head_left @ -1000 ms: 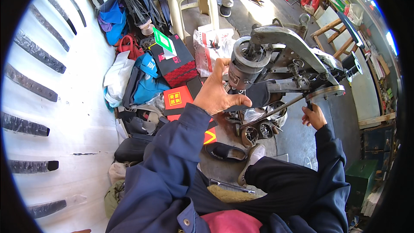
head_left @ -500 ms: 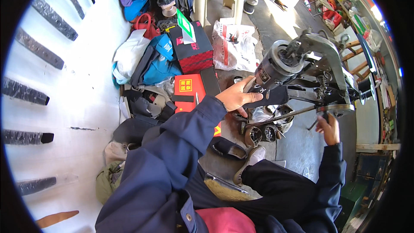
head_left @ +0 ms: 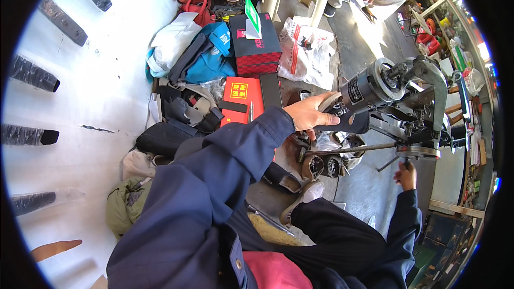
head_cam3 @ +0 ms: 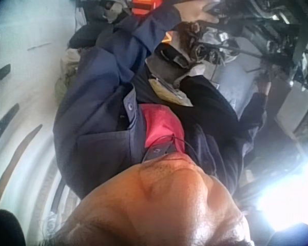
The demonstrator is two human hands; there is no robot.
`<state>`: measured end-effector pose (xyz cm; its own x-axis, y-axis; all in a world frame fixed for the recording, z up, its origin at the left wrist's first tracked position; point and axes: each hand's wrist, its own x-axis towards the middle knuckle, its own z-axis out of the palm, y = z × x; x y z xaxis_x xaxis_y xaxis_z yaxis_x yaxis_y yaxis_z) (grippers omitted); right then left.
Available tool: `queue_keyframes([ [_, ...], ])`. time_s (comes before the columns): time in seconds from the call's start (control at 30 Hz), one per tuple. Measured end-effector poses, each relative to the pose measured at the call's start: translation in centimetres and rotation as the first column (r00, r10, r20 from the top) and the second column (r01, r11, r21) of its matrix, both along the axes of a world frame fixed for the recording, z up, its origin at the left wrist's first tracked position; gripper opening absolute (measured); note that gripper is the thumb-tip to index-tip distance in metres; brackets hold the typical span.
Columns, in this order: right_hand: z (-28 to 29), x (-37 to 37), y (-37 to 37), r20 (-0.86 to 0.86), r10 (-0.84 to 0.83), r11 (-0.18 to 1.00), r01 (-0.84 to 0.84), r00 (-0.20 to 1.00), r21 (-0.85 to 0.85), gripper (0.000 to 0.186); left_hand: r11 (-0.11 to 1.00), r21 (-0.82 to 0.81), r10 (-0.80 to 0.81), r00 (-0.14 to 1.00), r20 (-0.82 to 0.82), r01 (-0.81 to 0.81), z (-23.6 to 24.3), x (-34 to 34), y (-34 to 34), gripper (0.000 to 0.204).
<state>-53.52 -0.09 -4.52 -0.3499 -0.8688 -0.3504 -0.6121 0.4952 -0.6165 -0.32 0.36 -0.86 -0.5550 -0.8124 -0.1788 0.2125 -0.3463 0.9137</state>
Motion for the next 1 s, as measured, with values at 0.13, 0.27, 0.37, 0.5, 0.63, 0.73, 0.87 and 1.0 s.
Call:
queue_keyframes([
  [0.13, 3.2, 6.8, 1.3, 0.164, 0.232, 0.972, -0.235, 0.959, 0.000, 0.023, 1.000, -0.001, 0.003, 1.000, 0.013, -0.003, 0.1, 0.1, 0.1, 0.091],
  [0.27, 9.1, 6.1, 1.6, 0.007, 0.298, 0.905, -0.280, 0.955, -0.319, 0.024, 1.000, 0.022, 0.013, 1.000, 0.024, -0.013, 0.0, 0.0, 0.1, 0.092],
  [0.37, 9.9, 1.8, 0.6, -0.020, 0.104, 0.836, -0.099, 0.994, -0.540, 0.016, 1.000, 0.001, 0.022, 0.999, 0.027, -0.022, -0.1, 0.1, 0.2, 0.093],
  [0.5, 5.8, -3.8, -1.1, -0.106, -0.103, 0.861, 0.035, 0.989, -0.508, 0.011, 0.999, -0.051, -0.014, 1.000, 0.016, 0.015, -0.2, 0.3, 0.1, 0.091],
  [0.63, 1.1, -3.9, -0.6, 0.037, -0.076, 0.959, 0.083, 0.996, -0.270, 0.008, 0.996, -0.085, -0.007, 0.988, 0.154, 0.020, -0.4, 0.5, -0.1, 0.093],
  [0.73, -1.1, 0.0, 0.1, -0.008, 0.022, 0.999, -0.022, 1.000, -0.036, 0.017, 0.902, -0.419, 0.183, 0.973, 0.139, -0.109, -0.5, -0.1, -0.4, 0.111],
  [0.87, 0.0, 4.5, 0.6, 0.101, 0.217, 0.976, -0.219, 0.971, 0.008, 0.029, 0.798, -0.569, 0.303, 0.948, 0.097, -0.197, 0.7, -0.1, -0.4, 0.125],
  [1.0, 1.5, 6.3, 0.9, 0.112, 0.186, 0.980, -0.192, 0.976, 0.044, 0.029, 0.691, -0.696, 0.425, 0.888, 0.174, -0.194, 2.9, -0.2, -0.5, 0.110],
])
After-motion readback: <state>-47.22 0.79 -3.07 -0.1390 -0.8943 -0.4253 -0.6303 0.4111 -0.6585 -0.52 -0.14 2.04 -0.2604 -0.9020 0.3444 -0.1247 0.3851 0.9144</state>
